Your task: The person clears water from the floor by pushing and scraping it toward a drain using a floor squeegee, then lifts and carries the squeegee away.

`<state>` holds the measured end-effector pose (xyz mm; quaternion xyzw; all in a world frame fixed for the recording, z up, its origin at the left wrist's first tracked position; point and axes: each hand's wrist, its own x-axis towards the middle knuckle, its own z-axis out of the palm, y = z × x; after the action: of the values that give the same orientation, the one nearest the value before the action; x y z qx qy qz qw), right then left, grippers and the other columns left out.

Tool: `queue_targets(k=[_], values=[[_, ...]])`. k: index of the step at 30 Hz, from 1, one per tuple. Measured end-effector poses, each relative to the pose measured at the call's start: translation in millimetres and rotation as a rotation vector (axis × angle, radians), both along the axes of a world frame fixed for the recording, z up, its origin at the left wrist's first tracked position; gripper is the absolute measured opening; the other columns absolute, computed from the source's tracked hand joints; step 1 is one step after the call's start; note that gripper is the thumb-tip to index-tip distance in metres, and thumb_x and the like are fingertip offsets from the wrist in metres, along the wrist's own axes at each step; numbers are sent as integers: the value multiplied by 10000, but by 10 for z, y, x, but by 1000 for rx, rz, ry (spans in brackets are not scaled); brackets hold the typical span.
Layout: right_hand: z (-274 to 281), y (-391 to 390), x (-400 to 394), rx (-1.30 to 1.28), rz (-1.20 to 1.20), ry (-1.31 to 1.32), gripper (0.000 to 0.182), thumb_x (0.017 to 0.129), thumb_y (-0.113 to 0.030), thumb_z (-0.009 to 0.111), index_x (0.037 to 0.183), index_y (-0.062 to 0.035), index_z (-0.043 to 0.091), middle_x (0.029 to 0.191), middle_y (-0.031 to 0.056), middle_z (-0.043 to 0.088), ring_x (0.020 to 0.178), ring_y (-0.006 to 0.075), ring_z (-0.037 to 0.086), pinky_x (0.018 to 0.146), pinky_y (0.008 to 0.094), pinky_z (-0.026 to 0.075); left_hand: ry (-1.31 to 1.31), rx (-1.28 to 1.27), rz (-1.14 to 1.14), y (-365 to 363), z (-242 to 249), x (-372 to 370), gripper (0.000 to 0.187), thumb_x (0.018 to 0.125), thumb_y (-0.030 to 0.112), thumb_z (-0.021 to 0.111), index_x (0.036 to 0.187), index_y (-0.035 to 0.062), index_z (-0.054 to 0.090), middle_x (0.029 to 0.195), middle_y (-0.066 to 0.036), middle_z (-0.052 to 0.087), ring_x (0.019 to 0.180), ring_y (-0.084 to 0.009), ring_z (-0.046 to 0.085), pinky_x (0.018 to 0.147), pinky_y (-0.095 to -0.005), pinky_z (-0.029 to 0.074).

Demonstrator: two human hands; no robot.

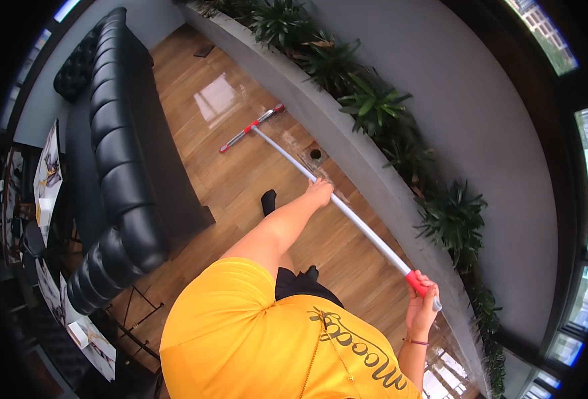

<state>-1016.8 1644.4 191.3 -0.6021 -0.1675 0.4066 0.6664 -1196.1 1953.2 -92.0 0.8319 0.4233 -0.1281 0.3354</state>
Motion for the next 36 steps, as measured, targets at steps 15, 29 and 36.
queue_targets(k=[15,29,36], values=[[1316,-1000,1097,25,80,-278,440,966,-442,464,975,-11,554,1102,159,554,1171,332,527,970,435,493,-478,129,268,-1490,510,1111,250,787,324,714,803,87,638,1023,-104,589,1120,-307,497,961,-670,336],[2484,743,1578,468,503,-24,388,899,-418,617,764,-119,409,668,-6,361,621,107,371,800,298,425,-723,279,592,-2132,1187,104,184,793,194,679,761,76,542,773,-114,595,790,-332,592,684,-453,448],[2054,1843,820,385,447,-72,368,935,-297,611,697,-115,397,597,-28,321,533,82,303,602,249,352,-650,163,792,-1962,539,92,145,828,182,645,785,71,563,785,-158,623,783,-389,588,679,-473,457]])
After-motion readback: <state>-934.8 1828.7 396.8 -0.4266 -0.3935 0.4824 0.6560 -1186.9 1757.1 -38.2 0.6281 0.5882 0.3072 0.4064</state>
